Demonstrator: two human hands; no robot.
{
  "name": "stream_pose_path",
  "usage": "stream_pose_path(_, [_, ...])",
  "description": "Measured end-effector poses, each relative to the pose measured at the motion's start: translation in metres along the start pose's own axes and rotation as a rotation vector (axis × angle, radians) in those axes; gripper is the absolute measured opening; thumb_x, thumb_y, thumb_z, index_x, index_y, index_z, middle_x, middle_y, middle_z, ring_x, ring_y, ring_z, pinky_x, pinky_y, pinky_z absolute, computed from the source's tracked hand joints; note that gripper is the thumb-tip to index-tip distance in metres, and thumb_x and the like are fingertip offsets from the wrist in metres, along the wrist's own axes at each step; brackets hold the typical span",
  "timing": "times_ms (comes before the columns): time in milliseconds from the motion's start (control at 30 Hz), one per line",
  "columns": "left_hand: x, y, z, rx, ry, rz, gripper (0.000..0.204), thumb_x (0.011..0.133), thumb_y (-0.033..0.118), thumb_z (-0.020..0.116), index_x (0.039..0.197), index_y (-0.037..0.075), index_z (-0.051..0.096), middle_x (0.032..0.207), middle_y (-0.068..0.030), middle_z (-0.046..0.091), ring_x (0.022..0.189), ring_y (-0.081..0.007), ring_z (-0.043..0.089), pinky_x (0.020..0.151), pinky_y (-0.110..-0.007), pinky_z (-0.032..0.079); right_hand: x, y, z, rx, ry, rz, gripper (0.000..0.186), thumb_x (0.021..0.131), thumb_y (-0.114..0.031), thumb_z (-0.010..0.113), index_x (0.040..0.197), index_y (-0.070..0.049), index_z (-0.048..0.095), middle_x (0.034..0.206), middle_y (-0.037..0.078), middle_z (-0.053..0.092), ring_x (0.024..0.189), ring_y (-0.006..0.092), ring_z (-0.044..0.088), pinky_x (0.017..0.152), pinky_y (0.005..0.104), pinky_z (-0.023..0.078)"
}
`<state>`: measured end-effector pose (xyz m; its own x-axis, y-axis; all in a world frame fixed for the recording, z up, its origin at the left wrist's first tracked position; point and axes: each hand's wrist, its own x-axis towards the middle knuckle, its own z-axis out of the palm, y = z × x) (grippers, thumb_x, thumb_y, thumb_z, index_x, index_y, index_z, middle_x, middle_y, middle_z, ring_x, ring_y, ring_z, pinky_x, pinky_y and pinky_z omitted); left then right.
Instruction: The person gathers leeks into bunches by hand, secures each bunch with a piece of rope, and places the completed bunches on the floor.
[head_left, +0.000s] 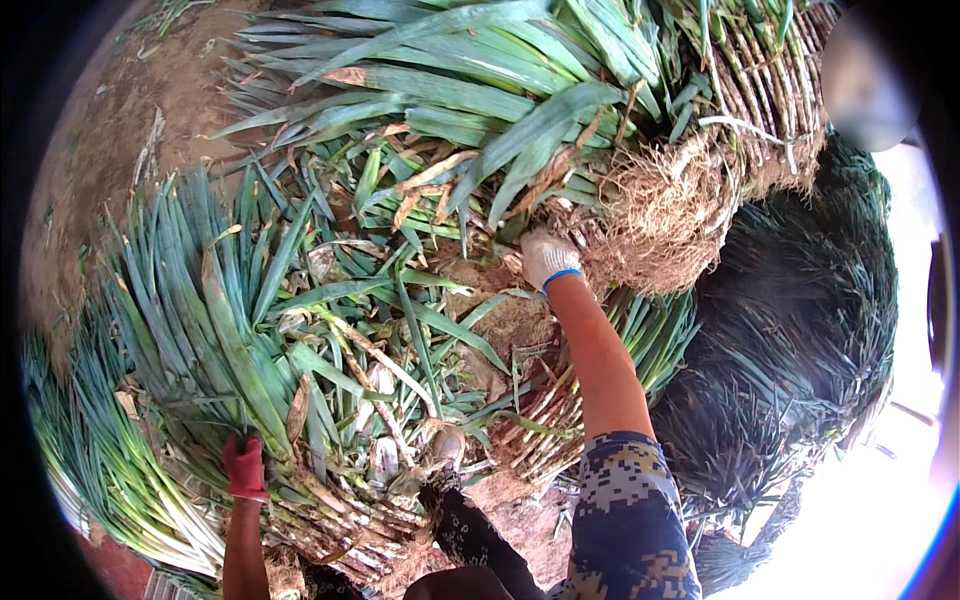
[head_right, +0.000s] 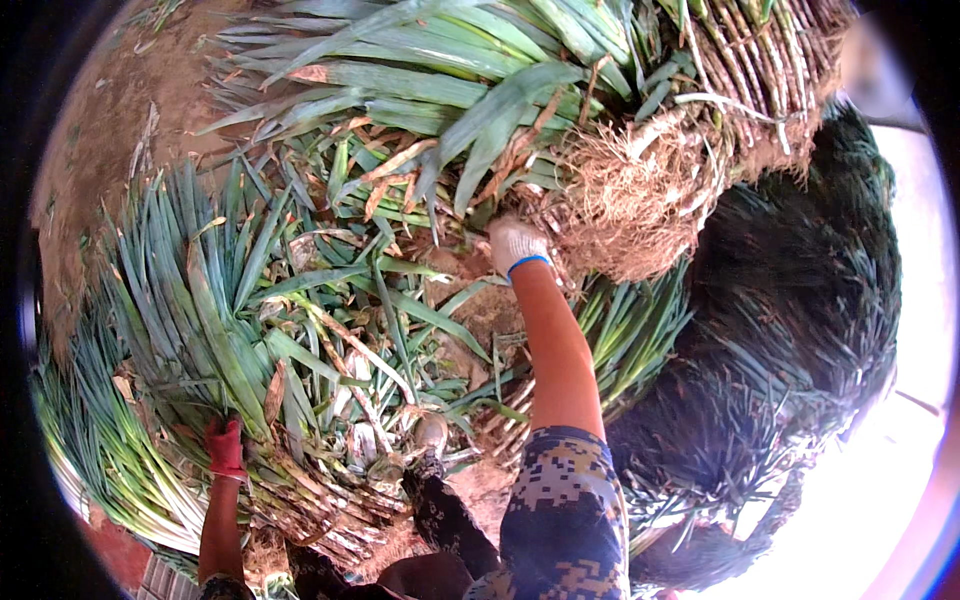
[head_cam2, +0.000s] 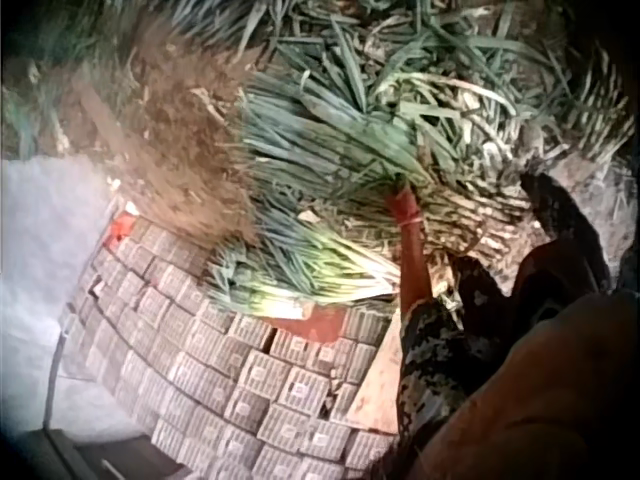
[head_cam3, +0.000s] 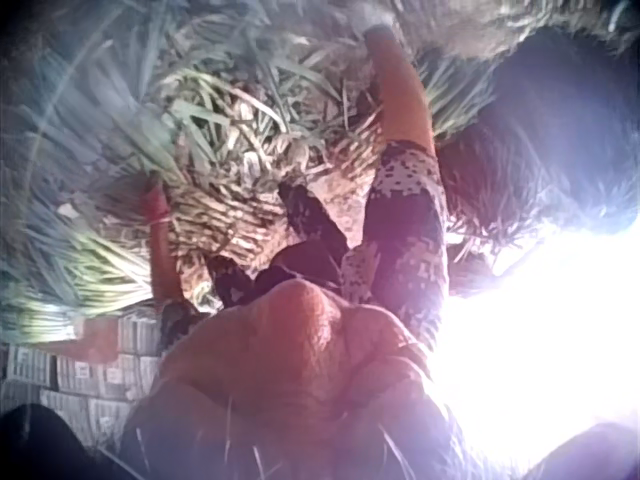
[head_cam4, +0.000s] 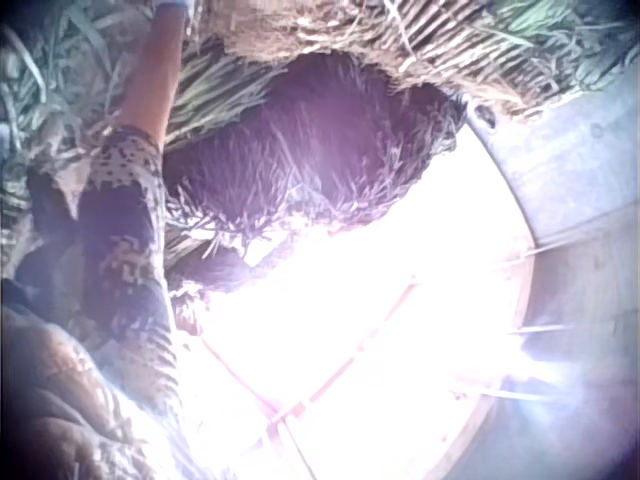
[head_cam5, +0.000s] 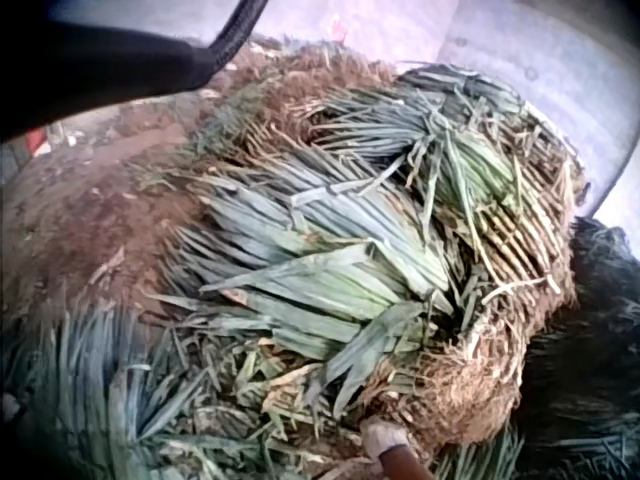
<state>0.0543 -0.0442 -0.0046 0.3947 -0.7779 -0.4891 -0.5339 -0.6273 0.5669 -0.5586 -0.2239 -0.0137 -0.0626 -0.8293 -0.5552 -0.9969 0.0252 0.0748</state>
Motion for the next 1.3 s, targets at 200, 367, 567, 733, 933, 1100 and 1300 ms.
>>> stream_pose_path(200, [-0.007, 0.011, 0.002, -0.165, -0.069, -0.176, 0.011, 0.084, 0.016, 0.062, 0.084, 0.006, 0.057, 0.064, 0.0037, 0.048, 0.046, -0.0061, 0.042, 0.038, -0.026, 0.033, 0.026, -0.025, -0.039, 0.012, -0.372, 0.095, 0.046, 0.079, -0.041, 0.059, 0.098, 0.0, 0.07, 0.11, 0.019, 0.065, 0.104, 0.0352, 0.061, 0.089, 0.0427, 0.05])
stream_pose_path(367, [-0.01, 0.021, 0.0, -0.272, -0.101, -0.215, 0.007, 0.085, 0.015, 0.062, 0.088, 0.009, 0.06, 0.055, 0.0041, 0.046, 0.042, -0.0073, 0.043, 0.036, -0.026, 0.032, 0.046, -0.014, -0.023, 0.097, -0.318, 0.17, 0.047, 0.079, -0.042, 0.056, 0.103, -0.004, 0.068, 0.112, 0.02, 0.064, 0.105, 0.0352, 0.061, 0.09, 0.0432, 0.048])
stream_pose_path(567, [-0.009, 0.038, 0.004, -0.175, -0.123, -0.149, 0.009, 0.082, 0.013, 0.062, 0.081, 0.005, 0.06, 0.056, -0.007, 0.051, 0.046, -0.0147, 0.045, 0.046, -0.032, 0.039, 0.042, -0.027, -0.004, 0.033, -0.361, 0.151, 0.051, 0.079, -0.048, 0.054, 0.104, -0.006, 0.068, 0.111, 0.021, 0.064, 0.103, 0.0377, 0.061, 0.089, 0.0432, 0.049])
stream_pose_path(733, [0.009, 0.014, 0.019, 0.08, -0.027, 0.284, 0.017, 0.08, 0.016, 0.063, 0.081, 0.0, 0.058, 0.065, -0.0163, 0.056, 0.059, -0.0223, 0.056, 0.058, -0.039, 0.045, -0.016, -0.078, -0.01, 0.063, -0.266, 0.13, 0.063, 0.077, -0.059, 0.058, 0.099, 0.0, 0.068, 0.102, 0.024, 0.066, 0.097, 0.0346, 0.064, 0.086, 0.0426, 0.051])
stream_pose_path(933, [0.017, -0.011, 0.025, 0.188, 0.177, 0.551, 0.03, 0.08, 0.028, 0.063, 0.078, -0.001, 0.056, 0.064, -0.0191, 0.056, 0.056, -0.0334, 0.057, 0.054, -0.042, 0.044, -0.122, -0.223, -0.031, 0.229, -0.325, -0.043, 0.044, 0.08, -0.042, 0.056, 0.093, -0.002, 0.069, 0.097, 0.024, 0.067, 0.089, 0.0371, 0.066, 0.082, 0.0424, 0.053])
stream_pose_path(1100, [0.001, 0.047, 0.002, 0.101, -0.097, 0.218, 0.035, 0.08, 0.034, 0.06, 0.088, 0.0, 0.061, 0.082, -0.0254, 0.063, 0.081, -0.0445, 0.059, 0.07, -0.047, 0.048, -0.228, -0.276, -0.107, 0.25, -0.261, -0.294, 0.048, 0.083, -0.048, 0.054, 0.094, -0.005, 0.069, 0.094, 0.021, 0.066, 0.086, 0.0349, 0.065, 0.076, 0.0433, 0.053])
stream_pose_path(1300, [-0.014, 0.041, -0.051, -0.661, -0.358, -0.337, 0.019, 0.088, 0.026, 0.061, 0.089, 0.007, 0.062, 0.06, -0.0034, 0.056, 0.046, -0.0142, 0.054, 0.043, -0.031, 0.038, -0.397, -0.367, -0.125, 0.654, -0.229, -0.307, 0.04, 0.081, -0.044, 0.059, 0.092, -0.006, 0.067, 0.091, 0.019, 0.064, 0.08, 0.0338, 0.064, 0.07, 0.0424, 0.053])
